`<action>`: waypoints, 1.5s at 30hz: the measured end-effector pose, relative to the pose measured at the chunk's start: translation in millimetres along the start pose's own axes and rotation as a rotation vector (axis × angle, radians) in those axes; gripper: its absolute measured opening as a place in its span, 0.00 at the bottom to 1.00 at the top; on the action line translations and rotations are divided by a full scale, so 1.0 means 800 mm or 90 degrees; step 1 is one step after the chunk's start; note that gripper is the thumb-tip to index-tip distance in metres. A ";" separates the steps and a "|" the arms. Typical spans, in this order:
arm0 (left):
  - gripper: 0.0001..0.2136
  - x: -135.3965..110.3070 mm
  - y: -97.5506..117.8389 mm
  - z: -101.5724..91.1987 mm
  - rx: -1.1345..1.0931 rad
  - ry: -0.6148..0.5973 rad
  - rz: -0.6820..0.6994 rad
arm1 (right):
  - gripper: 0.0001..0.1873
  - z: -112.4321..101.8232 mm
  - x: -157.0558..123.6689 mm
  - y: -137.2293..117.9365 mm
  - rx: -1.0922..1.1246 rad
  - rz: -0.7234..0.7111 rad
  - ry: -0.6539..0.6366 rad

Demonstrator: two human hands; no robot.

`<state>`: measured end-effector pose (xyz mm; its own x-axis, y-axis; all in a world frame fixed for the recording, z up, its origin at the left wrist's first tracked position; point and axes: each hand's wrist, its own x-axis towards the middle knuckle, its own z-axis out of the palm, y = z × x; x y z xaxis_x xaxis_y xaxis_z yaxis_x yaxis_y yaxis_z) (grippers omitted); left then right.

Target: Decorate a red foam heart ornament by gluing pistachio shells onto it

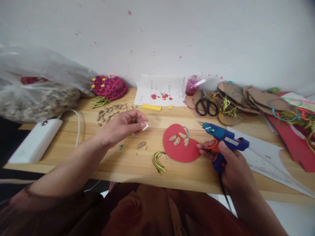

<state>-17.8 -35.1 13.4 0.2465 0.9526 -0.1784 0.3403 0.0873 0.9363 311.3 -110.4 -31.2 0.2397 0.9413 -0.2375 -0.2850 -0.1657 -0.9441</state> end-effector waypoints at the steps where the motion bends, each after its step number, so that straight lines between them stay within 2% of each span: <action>1: 0.09 -0.008 -0.003 0.000 -0.027 0.013 0.013 | 0.16 0.001 -0.001 0.000 -0.003 -0.003 0.002; 3: 0.10 -0.023 -0.011 -0.003 -0.043 0.031 0.031 | 0.17 0.003 -0.002 0.000 -0.010 -0.012 0.009; 6: 0.10 -0.043 -0.023 -0.014 0.010 0.059 0.037 | 0.18 0.005 -0.004 0.001 -0.025 -0.028 0.021; 12: 0.12 -0.086 -0.044 -0.061 0.183 0.192 0.015 | 0.19 0.011 -0.008 0.004 -0.053 -0.067 0.047; 16: 0.11 -0.106 -0.057 -0.080 0.258 0.200 -0.020 | 0.21 0.017 -0.010 0.002 -0.053 -0.071 0.081; 20: 0.10 -0.112 -0.067 -0.083 0.308 0.209 -0.024 | 0.22 0.021 -0.011 0.003 -0.070 -0.091 0.083; 26: 0.12 -0.114 -0.076 -0.086 0.381 0.280 0.023 | 0.20 0.020 -0.010 0.010 -0.067 -0.106 0.081; 35: 0.13 -0.120 -0.082 -0.078 0.428 0.263 0.067 | 0.20 0.017 -0.012 0.011 -0.087 -0.118 0.064; 40: 0.14 -0.109 -0.093 -0.078 0.496 0.233 0.145 | 0.21 0.017 -0.009 0.013 -0.089 -0.114 0.064; 45: 0.16 -0.093 -0.103 -0.071 0.550 0.274 0.192 | 0.24 0.014 -0.007 0.016 -0.102 -0.112 0.070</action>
<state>-116.2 -96.7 -33.4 0.1407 0.9391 0.3136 0.9004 -0.2531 0.3539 295.6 -114.5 -38.9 0.3748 0.9235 -0.0815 -0.0817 -0.0546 -0.9952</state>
